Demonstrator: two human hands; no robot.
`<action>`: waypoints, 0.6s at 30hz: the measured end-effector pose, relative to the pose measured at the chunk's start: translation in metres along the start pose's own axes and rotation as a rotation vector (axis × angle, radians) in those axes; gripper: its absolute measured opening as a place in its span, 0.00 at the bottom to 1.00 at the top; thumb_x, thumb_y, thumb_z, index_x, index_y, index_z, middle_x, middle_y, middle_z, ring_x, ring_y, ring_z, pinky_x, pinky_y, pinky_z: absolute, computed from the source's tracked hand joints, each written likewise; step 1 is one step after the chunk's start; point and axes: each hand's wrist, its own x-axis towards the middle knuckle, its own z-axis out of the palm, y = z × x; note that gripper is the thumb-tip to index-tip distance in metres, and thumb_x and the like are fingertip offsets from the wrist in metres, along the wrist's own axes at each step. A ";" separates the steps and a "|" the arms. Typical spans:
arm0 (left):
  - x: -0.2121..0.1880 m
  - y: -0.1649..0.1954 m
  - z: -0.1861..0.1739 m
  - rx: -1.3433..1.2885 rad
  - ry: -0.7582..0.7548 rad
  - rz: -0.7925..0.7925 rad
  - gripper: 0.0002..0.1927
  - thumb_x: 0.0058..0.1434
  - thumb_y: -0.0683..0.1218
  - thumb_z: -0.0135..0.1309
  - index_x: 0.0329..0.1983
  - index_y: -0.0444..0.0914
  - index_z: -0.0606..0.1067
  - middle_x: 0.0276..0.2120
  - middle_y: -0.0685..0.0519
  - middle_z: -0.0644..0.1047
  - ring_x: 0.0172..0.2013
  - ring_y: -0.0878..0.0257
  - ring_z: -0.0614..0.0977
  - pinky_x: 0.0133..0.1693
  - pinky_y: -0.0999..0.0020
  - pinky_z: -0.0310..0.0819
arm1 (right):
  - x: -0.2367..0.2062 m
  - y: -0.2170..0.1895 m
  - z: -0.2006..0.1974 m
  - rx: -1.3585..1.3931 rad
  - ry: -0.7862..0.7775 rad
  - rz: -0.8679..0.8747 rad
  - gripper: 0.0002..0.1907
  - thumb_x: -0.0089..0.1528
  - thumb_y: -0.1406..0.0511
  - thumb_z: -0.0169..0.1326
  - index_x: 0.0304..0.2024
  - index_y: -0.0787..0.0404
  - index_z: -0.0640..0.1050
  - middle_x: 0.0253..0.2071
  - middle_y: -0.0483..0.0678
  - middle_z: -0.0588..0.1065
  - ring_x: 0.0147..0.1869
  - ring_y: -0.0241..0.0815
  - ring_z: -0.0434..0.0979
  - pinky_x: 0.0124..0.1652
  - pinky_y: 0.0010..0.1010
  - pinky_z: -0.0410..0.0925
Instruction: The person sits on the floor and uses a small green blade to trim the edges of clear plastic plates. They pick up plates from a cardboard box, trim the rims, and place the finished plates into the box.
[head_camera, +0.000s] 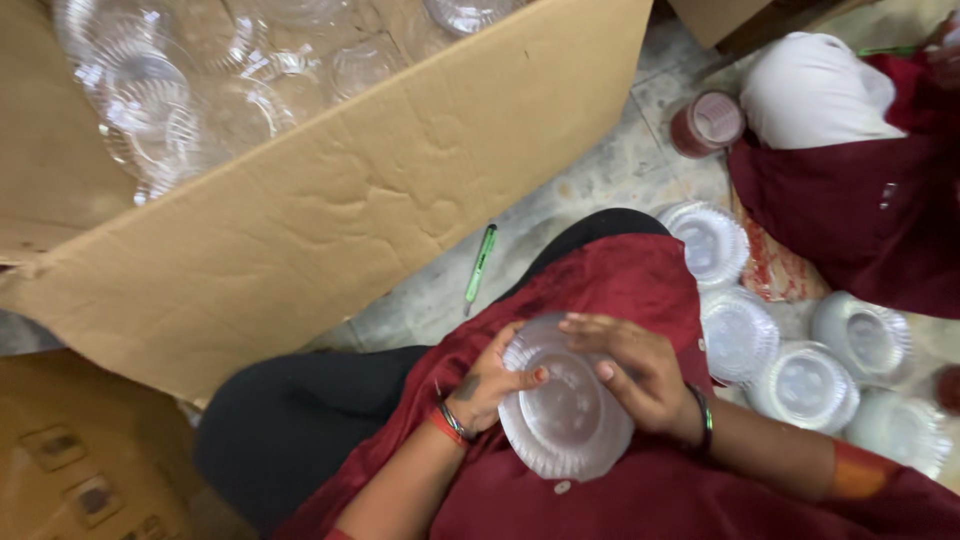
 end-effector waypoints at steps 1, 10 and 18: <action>0.003 0.001 0.003 -0.022 -0.013 0.024 0.40 0.50 0.42 0.71 0.65 0.40 0.65 0.53 0.50 0.75 0.55 0.58 0.77 0.58 0.58 0.73 | 0.006 0.011 -0.006 0.084 -0.021 0.003 0.29 0.73 0.49 0.46 0.55 0.68 0.78 0.60 0.58 0.78 0.69 0.56 0.76 0.68 0.44 0.65; 0.010 0.006 -0.001 -0.026 -0.161 0.176 0.43 0.49 0.42 0.74 0.66 0.36 0.66 0.55 0.50 0.76 0.57 0.58 0.77 0.60 0.60 0.72 | 0.159 0.196 0.110 -1.004 -0.630 -0.066 0.17 0.58 0.66 0.51 0.49 0.55 0.79 0.51 0.51 0.78 0.59 0.54 0.74 0.54 0.45 0.68; -0.002 0.016 -0.027 -0.020 -0.161 0.370 0.42 0.48 0.38 0.75 0.65 0.36 0.67 0.50 0.48 0.76 0.46 0.55 0.80 0.50 0.57 0.75 | 0.171 0.185 0.124 -0.954 -0.688 -0.051 0.12 0.63 0.61 0.50 0.49 0.54 0.76 0.48 0.53 0.78 0.53 0.57 0.78 0.50 0.48 0.71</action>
